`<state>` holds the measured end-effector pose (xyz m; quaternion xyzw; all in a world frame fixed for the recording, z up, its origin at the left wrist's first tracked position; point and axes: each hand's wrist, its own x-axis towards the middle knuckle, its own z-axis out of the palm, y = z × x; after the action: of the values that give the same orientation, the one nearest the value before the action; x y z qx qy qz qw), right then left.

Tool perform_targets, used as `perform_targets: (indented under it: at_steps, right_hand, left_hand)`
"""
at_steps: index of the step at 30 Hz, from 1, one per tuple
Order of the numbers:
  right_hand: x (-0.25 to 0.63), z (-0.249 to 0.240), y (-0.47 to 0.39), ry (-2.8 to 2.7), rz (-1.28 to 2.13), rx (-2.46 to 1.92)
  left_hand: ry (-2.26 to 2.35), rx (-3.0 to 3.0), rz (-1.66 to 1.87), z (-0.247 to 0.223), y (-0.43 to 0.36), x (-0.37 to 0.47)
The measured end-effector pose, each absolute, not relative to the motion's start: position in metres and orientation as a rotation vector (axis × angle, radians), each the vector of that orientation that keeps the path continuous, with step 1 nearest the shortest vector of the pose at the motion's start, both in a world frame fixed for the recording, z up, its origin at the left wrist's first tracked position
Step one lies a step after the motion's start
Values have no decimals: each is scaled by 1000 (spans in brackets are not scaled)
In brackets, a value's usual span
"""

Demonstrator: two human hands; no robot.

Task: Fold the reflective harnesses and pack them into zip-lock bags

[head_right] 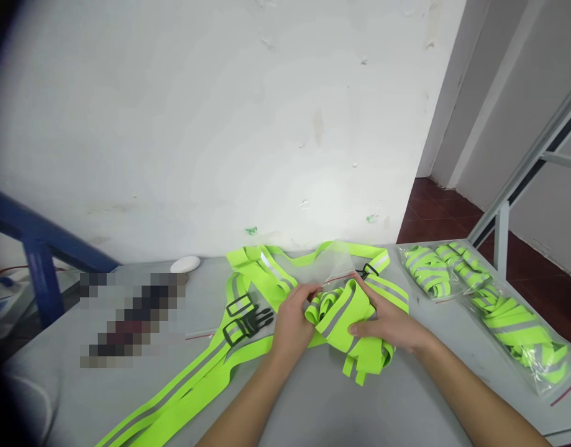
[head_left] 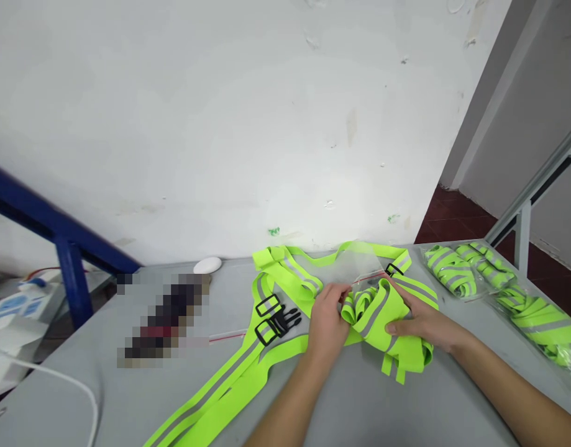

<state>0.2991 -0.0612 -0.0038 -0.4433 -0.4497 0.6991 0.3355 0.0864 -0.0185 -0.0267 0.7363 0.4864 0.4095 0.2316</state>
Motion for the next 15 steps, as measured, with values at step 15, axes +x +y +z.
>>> perform_targets:
  at_steps: [15]
  right_hand:
    - [268,-6,-68,-1297,1320,-1298]
  left_hand:
    - [1213,2501,1368,-29,-20,88]
